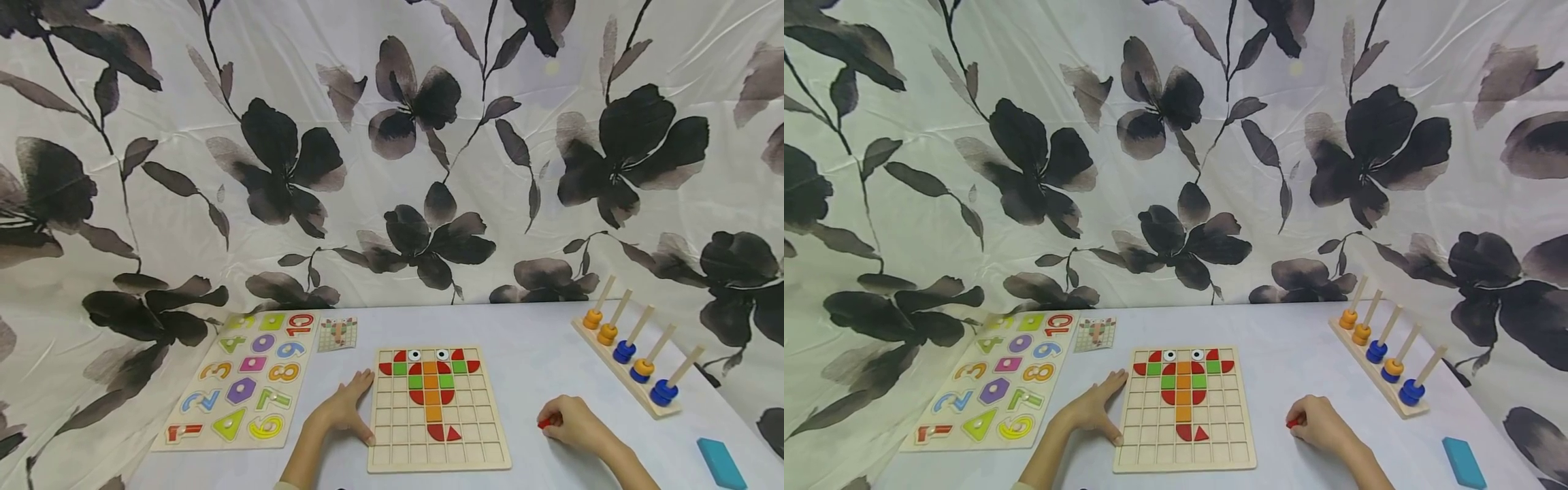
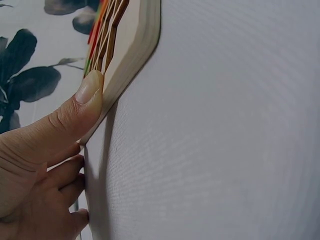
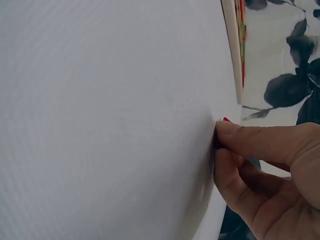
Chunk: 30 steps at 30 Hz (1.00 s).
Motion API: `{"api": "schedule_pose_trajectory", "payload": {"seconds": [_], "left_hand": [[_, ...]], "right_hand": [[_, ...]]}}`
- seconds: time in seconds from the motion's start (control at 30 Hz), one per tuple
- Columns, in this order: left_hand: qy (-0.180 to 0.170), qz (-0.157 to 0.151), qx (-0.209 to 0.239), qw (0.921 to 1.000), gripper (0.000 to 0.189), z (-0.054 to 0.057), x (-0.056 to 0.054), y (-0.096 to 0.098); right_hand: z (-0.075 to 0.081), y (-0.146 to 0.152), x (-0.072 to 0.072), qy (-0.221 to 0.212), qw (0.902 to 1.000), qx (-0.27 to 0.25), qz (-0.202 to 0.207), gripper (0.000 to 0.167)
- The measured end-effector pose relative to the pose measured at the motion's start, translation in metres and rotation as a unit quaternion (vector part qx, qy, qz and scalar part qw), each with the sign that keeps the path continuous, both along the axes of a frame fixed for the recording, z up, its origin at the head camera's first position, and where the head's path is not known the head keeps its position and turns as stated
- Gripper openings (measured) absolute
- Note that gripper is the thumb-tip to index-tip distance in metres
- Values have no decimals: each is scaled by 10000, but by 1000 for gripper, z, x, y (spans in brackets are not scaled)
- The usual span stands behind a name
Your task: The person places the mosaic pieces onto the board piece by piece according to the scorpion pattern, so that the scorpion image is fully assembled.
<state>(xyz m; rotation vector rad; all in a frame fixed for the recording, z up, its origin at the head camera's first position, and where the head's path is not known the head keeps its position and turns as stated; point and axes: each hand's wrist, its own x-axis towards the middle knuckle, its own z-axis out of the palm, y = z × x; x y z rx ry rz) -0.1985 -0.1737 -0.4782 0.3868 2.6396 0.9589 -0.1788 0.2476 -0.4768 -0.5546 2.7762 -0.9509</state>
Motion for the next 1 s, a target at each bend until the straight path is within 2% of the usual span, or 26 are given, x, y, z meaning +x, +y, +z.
{"api": "schedule_pose_trajectory", "payload": {"seconds": [0.13,0.27,0.33,0.47,0.57,0.67,0.77,0.83,1.0], "left_hand": [[13,-39,16,10000,114,0,1,0],[59,-67,9,10000,114,1,2,0],[81,-64,7,9999,114,1,2,0],[91,-69,3,9999,114,2,2,0],[92,-72,9,9999,114,2,2,0],[97,-85,33,9999,114,2,2,-1],[94,-90,77,9999,114,2,3,-1],[97,-111,106,9998,114,2,3,-1],[112,-136,170,9997,113,1,4,-2]], "right_hand": [[-2,-3,0,12,9996,-193,182,8],[-4,-17,-1,-125,9957,-814,419,4],[-3,-28,-1,-277,9903,-1246,542,6],[-2,-56,4,-596,9733,-2013,926,7],[-1,-80,10,-667,9636,-2298,1195,6],[-3,-100,16,-726,9578,-2414,1382,2],[-7,-114,20,-794,9590,-2319,1420,4],[-9,-120,22,-786,9633,-2165,1379,6],[-10,-128,26,-179,9778,-1540,1408,7]]}}
